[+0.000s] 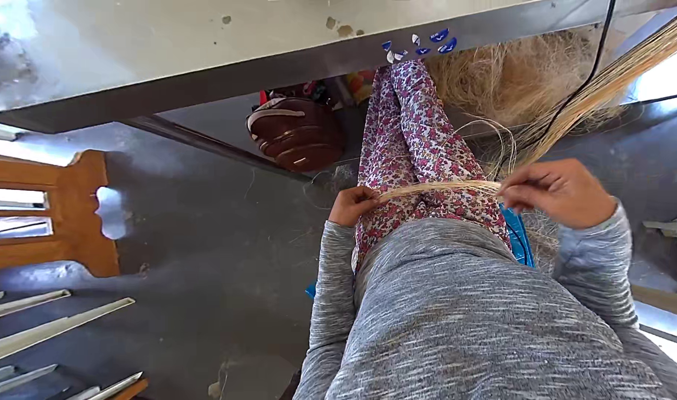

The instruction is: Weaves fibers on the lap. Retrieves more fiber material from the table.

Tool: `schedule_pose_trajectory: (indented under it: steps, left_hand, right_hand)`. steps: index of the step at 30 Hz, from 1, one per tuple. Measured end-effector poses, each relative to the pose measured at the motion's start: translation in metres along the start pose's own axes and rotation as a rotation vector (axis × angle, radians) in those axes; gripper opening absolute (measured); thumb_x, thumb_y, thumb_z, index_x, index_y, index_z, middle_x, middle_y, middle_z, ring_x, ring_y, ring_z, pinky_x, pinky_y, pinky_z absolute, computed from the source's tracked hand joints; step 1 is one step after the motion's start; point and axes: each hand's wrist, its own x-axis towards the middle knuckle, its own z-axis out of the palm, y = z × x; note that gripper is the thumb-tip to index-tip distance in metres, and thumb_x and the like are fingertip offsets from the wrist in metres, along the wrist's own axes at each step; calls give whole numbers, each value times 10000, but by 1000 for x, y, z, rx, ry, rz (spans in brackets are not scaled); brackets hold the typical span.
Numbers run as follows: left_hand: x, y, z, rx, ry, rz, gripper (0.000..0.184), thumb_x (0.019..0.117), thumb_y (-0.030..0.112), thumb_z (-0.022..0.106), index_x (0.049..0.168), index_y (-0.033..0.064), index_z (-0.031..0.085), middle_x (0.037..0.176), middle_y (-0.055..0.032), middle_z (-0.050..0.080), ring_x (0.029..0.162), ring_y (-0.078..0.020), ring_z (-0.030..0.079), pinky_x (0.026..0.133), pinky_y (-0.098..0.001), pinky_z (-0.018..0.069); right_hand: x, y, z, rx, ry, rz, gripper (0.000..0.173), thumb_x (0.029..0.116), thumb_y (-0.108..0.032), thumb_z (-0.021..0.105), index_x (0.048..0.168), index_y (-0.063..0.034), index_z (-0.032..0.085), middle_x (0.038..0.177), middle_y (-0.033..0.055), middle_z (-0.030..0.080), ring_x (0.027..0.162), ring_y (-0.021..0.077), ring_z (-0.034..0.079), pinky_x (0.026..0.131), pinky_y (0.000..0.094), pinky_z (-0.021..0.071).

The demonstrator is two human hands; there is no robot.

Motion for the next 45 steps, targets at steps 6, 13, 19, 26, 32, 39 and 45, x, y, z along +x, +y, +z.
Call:
schedule_pose_trajectory:
  steps: [6, 13, 19, 26, 32, 39, 45]
  left_hand:
    - [-7, -6, 2, -57, 14, 75, 81, 857, -41, 653, 914, 12, 676, 774, 48, 692, 694, 16, 638, 688, -194, 557]
    - [-10, -9, 4, -45, 30, 95, 91, 855, -42, 678, 939, -8, 679, 788, 37, 693, 705, 18, 637, 700, -191, 557]
    - [-11, -13, 5, -89, 29, 107, 106, 839, -44, 704, 929, 11, 692, 783, 42, 701, 704, 9, 645, 700, -198, 563]
    - [-13, -7, 11, -86, 85, 94, 138, 811, -80, 722, 911, 8, 688, 775, 39, 698, 697, 11, 642, 697, -190, 563]
    - [-13, -2, 14, -85, 86, 79, 155, 803, -102, 720, 896, 14, 678, 761, 42, 686, 676, 7, 630, 671, -187, 552]
    - [-9, 2, 13, -168, 81, 17, 176, 811, -124, 704, 870, 38, 669, 731, 41, 689, 653, -7, 633, 655, -199, 557]
    - [1, 22, 17, -212, 25, -14, 201, 828, -144, 671, 857, 53, 644, 717, 39, 674, 642, -18, 626, 652, -203, 554]
  right_hand:
    - [45, -16, 59, 119, -107, -161, 155, 984, -84, 623, 1012, 26, 729, 820, 32, 735, 600, 10, 641, 556, 188, 567]
    - [81, -22, 82, 14, 292, -461, 138, 965, -24, 653, 1021, 80, 724, 917, 115, 744, 754, 83, 717, 704, 249, 629]
    - [62, -15, 25, -95, 633, -405, 150, 1005, -49, 603, 1096, 37, 687, 919, 9, 736, 725, 24, 689, 637, 215, 601]
    - [52, 8, 23, 14, 238, -173, 179, 941, -43, 651, 1087, 41, 711, 984, 77, 750, 647, 35, 639, 578, 228, 560]
    - [58, 48, 46, -82, -154, 355, 522, 1036, -89, 570, 1537, -28, 437, 1273, 241, 651, 615, 244, 651, 569, 423, 572]
    - [-3, 87, -28, 243, 572, 669, 502, 1091, -262, 462, 1559, -125, 342, 1291, 93, 606, 685, 117, 635, 538, 270, 534]
    - [-53, 100, -76, -47, 896, 786, 383, 1088, -343, 494, 1359, -79, 555, 1036, 54, 704, 616, 97, 634, 539, 265, 528]
